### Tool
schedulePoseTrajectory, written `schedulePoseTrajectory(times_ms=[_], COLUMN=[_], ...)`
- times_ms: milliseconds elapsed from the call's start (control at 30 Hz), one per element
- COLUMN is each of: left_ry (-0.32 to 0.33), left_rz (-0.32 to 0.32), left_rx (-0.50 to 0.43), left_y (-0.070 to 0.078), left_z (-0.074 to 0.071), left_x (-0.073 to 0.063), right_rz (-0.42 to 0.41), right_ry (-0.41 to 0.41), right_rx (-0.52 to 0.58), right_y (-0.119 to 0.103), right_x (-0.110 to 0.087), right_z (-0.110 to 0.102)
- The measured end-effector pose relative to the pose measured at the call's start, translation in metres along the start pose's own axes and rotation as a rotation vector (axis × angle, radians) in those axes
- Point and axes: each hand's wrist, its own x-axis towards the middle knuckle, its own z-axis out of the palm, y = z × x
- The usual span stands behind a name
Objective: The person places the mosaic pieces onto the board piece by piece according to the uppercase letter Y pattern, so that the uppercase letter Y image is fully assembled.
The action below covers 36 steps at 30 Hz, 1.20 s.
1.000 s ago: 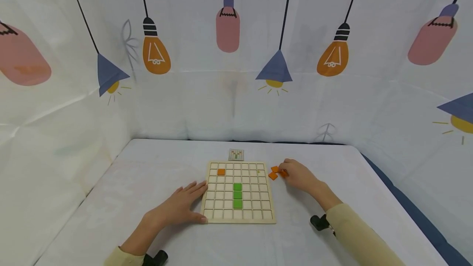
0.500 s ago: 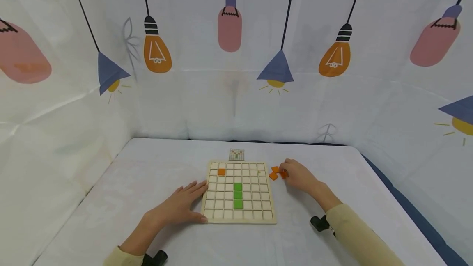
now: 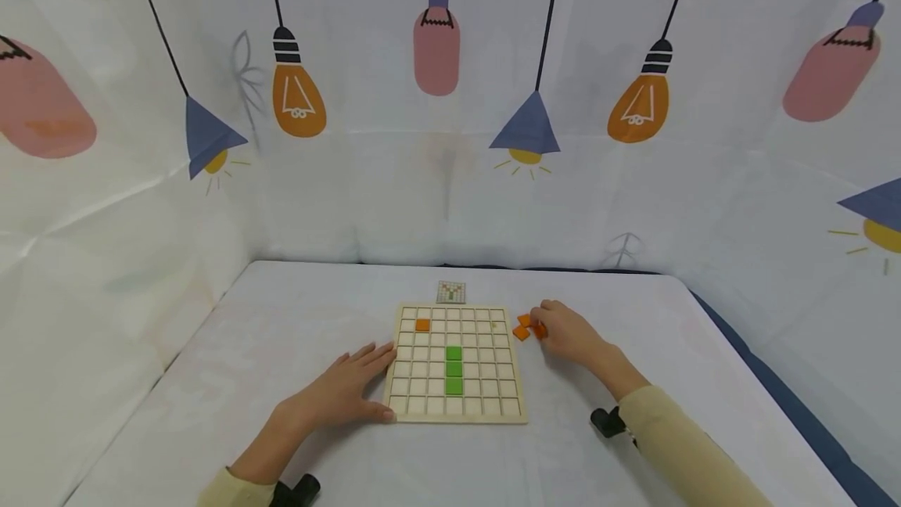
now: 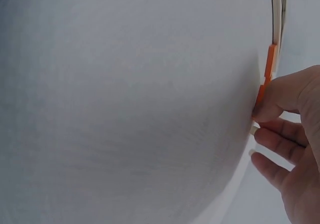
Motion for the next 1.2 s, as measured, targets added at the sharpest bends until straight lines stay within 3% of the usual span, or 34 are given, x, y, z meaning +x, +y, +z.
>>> schedulePoseTrajectory(times_ms=[733, 1200], left_ry=[0.001, 0.012], left_rz=[0.003, 0.007], left_rx=[-0.007, 0.003], left_y=[0.001, -0.004], left_z=[-0.001, 0.003], left_x=[-0.001, 0.002], right_rz=[-0.001, -0.068], right_ry=[0.013, 0.042], right_rx=[0.026, 0.049], right_y=[0.0, -0.01], right_x=[0.0, 0.006], right_z=[-0.001, 0.001])
